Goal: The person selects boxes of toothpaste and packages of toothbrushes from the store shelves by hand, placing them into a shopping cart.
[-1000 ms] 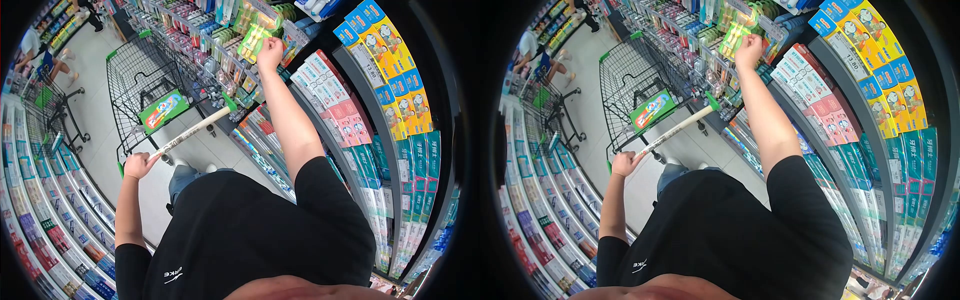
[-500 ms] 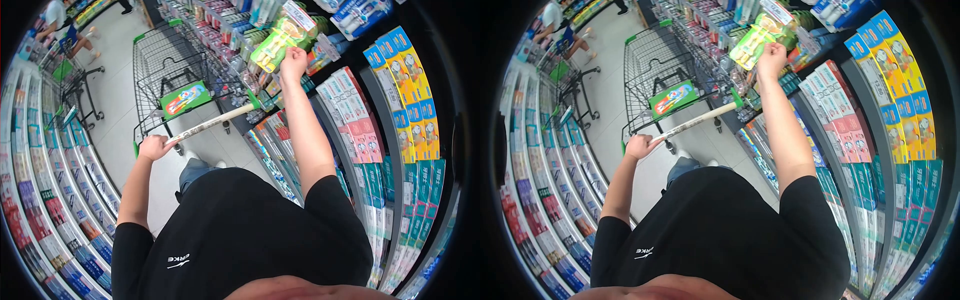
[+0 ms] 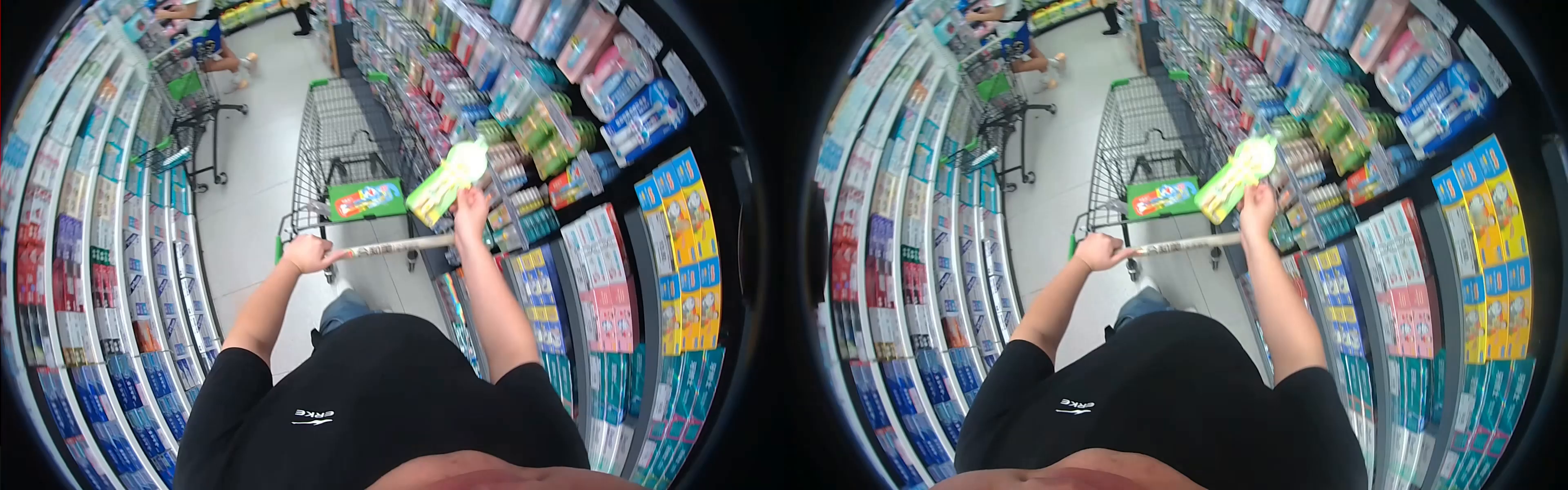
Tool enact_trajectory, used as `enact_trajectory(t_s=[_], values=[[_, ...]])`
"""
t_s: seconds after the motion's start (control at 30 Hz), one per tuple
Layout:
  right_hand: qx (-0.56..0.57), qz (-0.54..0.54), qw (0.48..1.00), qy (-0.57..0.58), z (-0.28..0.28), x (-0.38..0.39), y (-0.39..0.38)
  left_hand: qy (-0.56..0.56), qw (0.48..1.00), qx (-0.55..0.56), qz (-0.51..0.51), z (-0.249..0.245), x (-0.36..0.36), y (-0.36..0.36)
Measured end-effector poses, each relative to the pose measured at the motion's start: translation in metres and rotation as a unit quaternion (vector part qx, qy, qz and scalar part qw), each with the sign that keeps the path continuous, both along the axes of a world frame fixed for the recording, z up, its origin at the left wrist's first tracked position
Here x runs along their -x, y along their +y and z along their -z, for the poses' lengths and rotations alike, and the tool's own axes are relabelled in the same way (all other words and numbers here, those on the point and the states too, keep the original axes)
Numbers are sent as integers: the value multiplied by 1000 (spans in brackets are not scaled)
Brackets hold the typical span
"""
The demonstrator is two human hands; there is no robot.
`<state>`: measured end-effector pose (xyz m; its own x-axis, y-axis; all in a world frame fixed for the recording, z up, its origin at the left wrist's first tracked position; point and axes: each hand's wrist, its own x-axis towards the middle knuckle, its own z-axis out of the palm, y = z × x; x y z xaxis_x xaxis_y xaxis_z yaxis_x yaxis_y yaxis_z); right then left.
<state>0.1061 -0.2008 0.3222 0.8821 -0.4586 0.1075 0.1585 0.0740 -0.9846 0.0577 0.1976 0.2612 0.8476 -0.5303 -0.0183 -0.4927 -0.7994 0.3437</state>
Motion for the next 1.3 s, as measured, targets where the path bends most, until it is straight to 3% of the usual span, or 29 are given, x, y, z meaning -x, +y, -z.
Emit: enact_trajectory(t_s=[0.23,0.37,0.43,0.5,0.57,0.63,0.73,0.8,0.83,0.93,0.97,1.0,1.03,1.07,1.1,1.13,1.17,1.2,1.23,1.27,1.3], values=[[-57,-116,989,69,36,27,90,-59,985,160,-17,0,3,4],[-107,-150,980,76,41,29,117,-56,979,188,-47,1,3,8],[-82,-152,980,96,42,25,126,-142,944,293,-54,-9,4,5],[-57,-158,982,91,36,25,135,-131,950,278,-50,-6,2,10],[-50,-181,976,106,29,21,143,8,947,314,-71,-5,-2,10],[-53,-183,976,101,38,14,150,41,949,300,-87,-11,3,9],[-16,-188,977,96,33,8,157,-10,934,344,-99,2,-3,9],[-9,-197,976,91,34,4,162,92,871,463,-134,21,-15,12],[-3,-205,975,87,35,1,165,91,872,463,-133,29,-21,13],[2,-211,974,84,30,-4,175,245,710,647,-131,33,-30,12],[2,-212,973,87,32,-7,177,246,710,647,-131,31,-34,10],[1,-209,974,91,36,-10,175,275,648,691,-162,31,-37,7],[81,-236,964,90,41,-13,170,303,582,730,-194,33,-38,6],[159,-262,948,91,47,-11,162,293,568,740,-210,38,-44,5],[154,-258,948,106,45,-4,151,287,558,750,-211,36,-50,7],[380,-237,892,63,33,6,138,287,547,756,-216,34,-55,10],[584,-212,783,20,27,11,121,296,567,738,-215,54,-66,20],[662,-225,715,17,46,8,94,269,574,728,-261,35,-69,17],[730,-246,638,18,69,14,73,274,610,700,-251,51,-78,31],[720,-193,664,55,70,27,67,318,611,680,-249,31,-78,42],[711,-138,684,93,61,35,62,278,619,690,-252,49,-90,40]])
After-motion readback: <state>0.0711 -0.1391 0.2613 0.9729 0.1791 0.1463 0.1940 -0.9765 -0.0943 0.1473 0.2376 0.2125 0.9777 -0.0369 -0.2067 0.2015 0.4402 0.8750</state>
